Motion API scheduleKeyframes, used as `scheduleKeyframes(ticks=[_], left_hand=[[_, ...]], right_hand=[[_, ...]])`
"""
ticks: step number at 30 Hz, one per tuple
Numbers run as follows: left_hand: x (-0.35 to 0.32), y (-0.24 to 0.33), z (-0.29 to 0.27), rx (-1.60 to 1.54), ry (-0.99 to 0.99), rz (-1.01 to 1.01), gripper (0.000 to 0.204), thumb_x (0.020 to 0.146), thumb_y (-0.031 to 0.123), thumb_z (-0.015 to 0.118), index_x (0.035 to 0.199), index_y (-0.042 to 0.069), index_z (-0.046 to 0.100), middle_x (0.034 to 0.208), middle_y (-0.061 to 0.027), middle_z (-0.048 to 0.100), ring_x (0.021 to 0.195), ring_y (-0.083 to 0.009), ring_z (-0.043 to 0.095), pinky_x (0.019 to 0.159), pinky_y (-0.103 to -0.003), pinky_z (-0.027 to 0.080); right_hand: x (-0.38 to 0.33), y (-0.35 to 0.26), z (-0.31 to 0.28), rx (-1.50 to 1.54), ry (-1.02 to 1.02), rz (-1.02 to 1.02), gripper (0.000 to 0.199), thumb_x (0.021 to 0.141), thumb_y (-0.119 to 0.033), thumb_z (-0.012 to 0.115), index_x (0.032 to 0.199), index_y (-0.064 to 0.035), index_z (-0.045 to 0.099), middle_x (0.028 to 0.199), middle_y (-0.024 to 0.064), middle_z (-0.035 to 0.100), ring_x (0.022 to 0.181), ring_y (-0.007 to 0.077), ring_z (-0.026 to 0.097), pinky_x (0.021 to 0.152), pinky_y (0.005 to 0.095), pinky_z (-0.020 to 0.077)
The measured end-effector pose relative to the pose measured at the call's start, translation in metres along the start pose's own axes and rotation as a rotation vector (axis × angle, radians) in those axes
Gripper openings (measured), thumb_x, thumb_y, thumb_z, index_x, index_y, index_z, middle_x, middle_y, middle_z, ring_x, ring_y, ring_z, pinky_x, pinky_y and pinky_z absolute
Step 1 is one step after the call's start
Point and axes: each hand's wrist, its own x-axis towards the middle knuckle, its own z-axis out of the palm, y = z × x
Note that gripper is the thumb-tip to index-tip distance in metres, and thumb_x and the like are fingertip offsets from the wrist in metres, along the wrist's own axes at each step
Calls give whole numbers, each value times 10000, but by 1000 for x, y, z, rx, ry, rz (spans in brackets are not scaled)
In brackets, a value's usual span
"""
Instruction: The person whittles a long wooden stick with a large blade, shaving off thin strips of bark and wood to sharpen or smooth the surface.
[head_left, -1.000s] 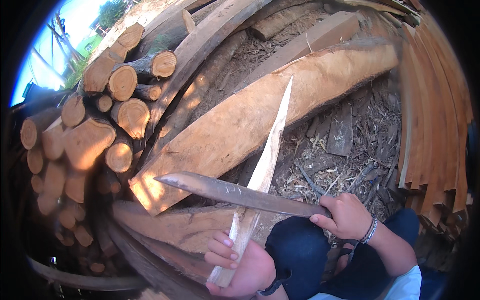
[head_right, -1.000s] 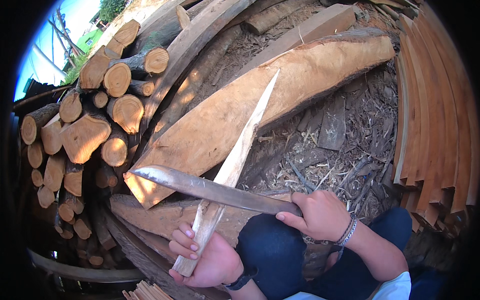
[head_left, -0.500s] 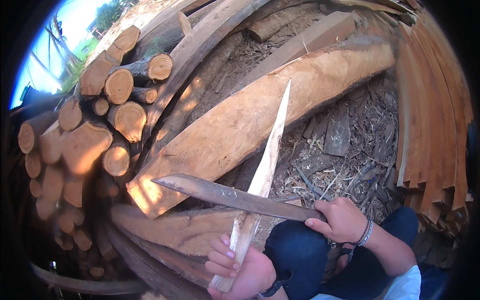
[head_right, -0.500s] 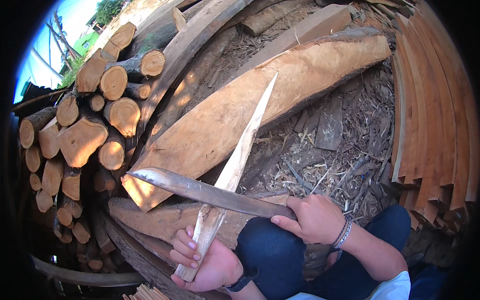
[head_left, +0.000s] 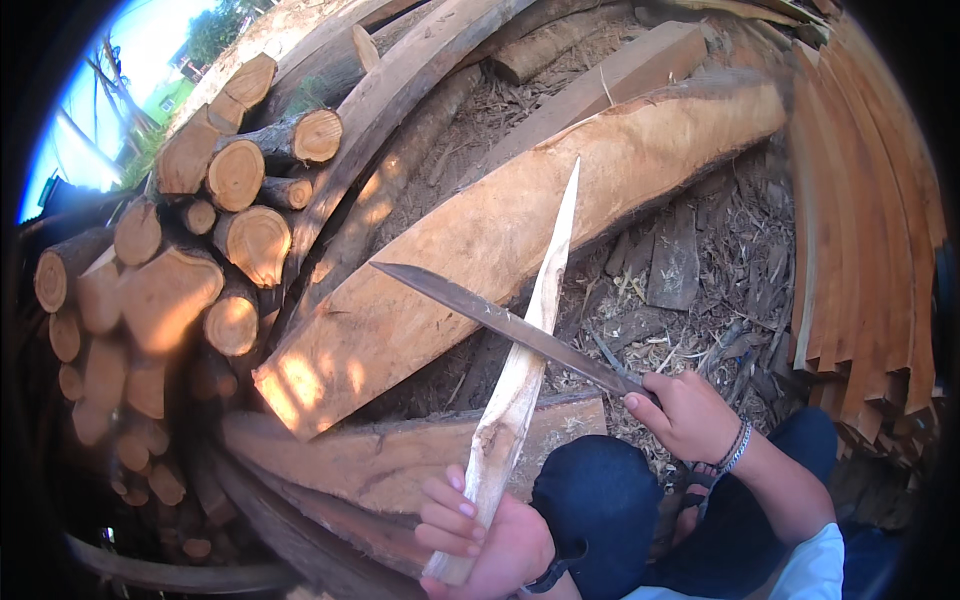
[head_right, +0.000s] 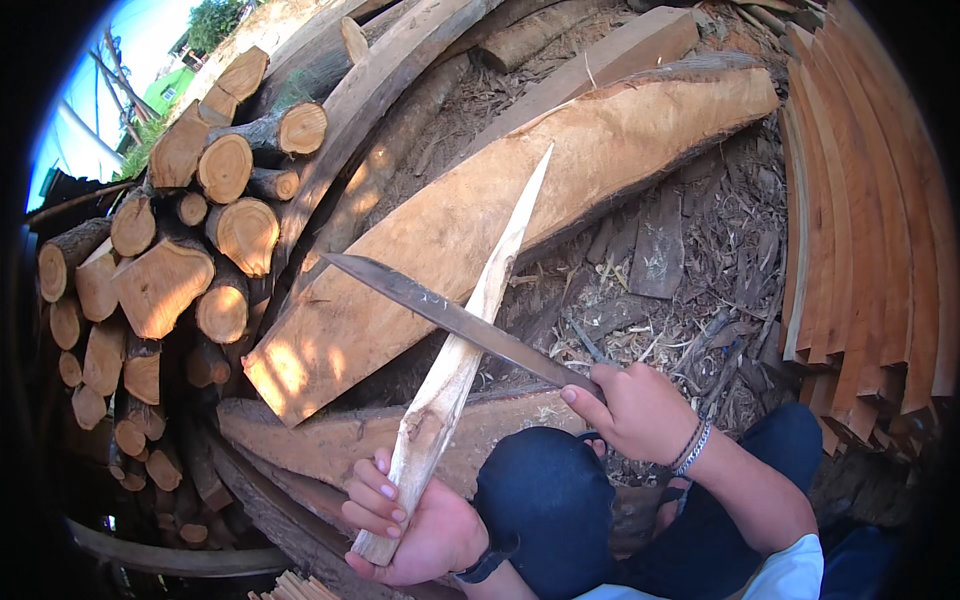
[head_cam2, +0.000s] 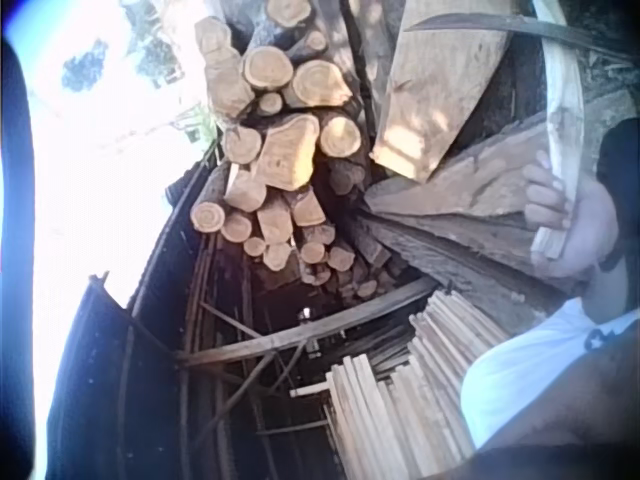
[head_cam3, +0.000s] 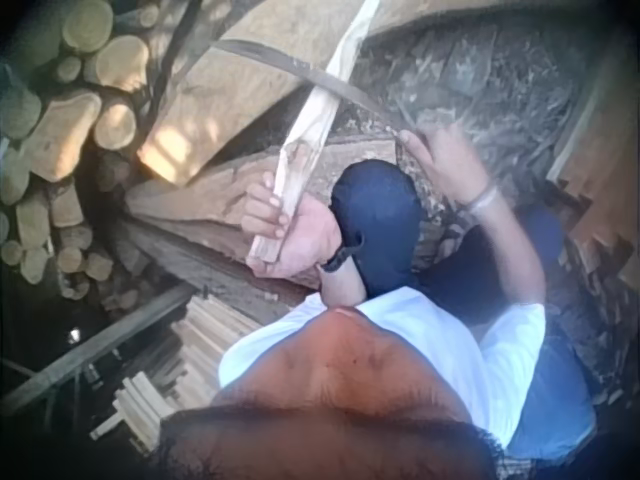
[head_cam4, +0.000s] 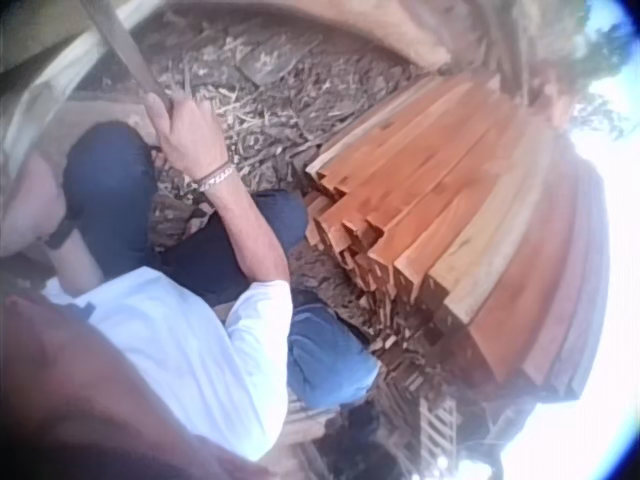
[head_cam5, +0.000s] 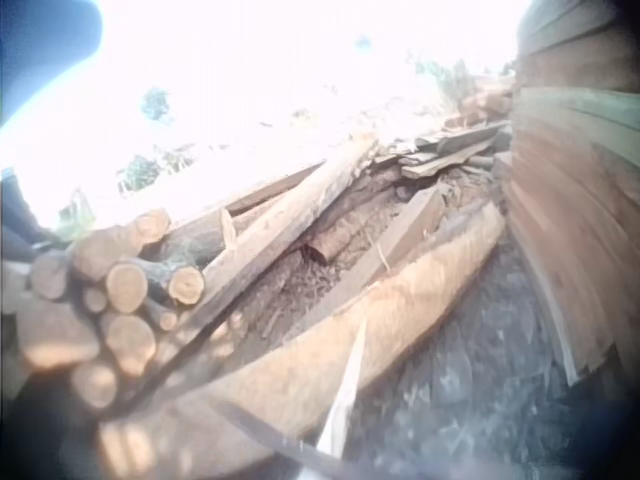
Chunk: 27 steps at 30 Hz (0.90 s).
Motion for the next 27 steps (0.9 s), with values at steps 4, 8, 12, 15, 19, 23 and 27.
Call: scheduleKeyframes(ticks=[4,8,12,15,19,23,27], left_hand=[[0,0,-4,-23,36,7,401,851,400,475,612,148,274,648,3,273,746,-160,347,855,-335,336],[-2,-2,-4,2,71,-18,389,852,398,465,621,149,275,655,-5,278,758,-169,361,897,-350,345],[0,1,-4,-4,46,5,381,853,399,452,632,146,273,668,-12,287,765,-174,365,903,-358,347],[0,0,-9,-11,67,-27,375,855,396,443,640,142,270,677,-15,294,777,-183,375,911,-364,348],[1,2,-9,-57,145,-29,369,861,393,433,648,138,272,686,-24,303,794,-199,388,917,-377,355],[1,0,-22,-56,145,-41,364,866,393,430,655,136,281,694,-30,310,820,-207,402,931,-395,363],[1,4,-17,-60,210,-48,353,877,382,426,663,133,298,716,-34,326,850,-213,416,956,-403,354]], right_hand=[[-12,-5,-2,-59,-56,-110,531,944,-482,505,771,6,625,539,206,570,588,411,628,603,483,519],[0,11,4,2,3,-3,523,943,-485,503,778,-2,619,538,196,577,601,399,636,611,485,521],[-7,6,4,-92,-43,-84,527,944,-490,498,788,-2,625,562,199,592,601,398,638,607,482,519],[5,11,0,-73,-78,-3,526,943,-501,493,880,2,633,587,214,602,628,405,648,627,484,527],[-10,4,13,-90,-66,-127,542,939,-516,498,839,3,616,569,205,597,598,396,639,614,477,527],[8,16,6,-157,-15,-39,526,942,-508,494,853,-3,612,560,189,601,592,387,641,608,475,528],[-7,14,13,-123,-39,-95,539,930,-533,502,805,-20,610,548,143,605,590,376,641,596,455,525]])
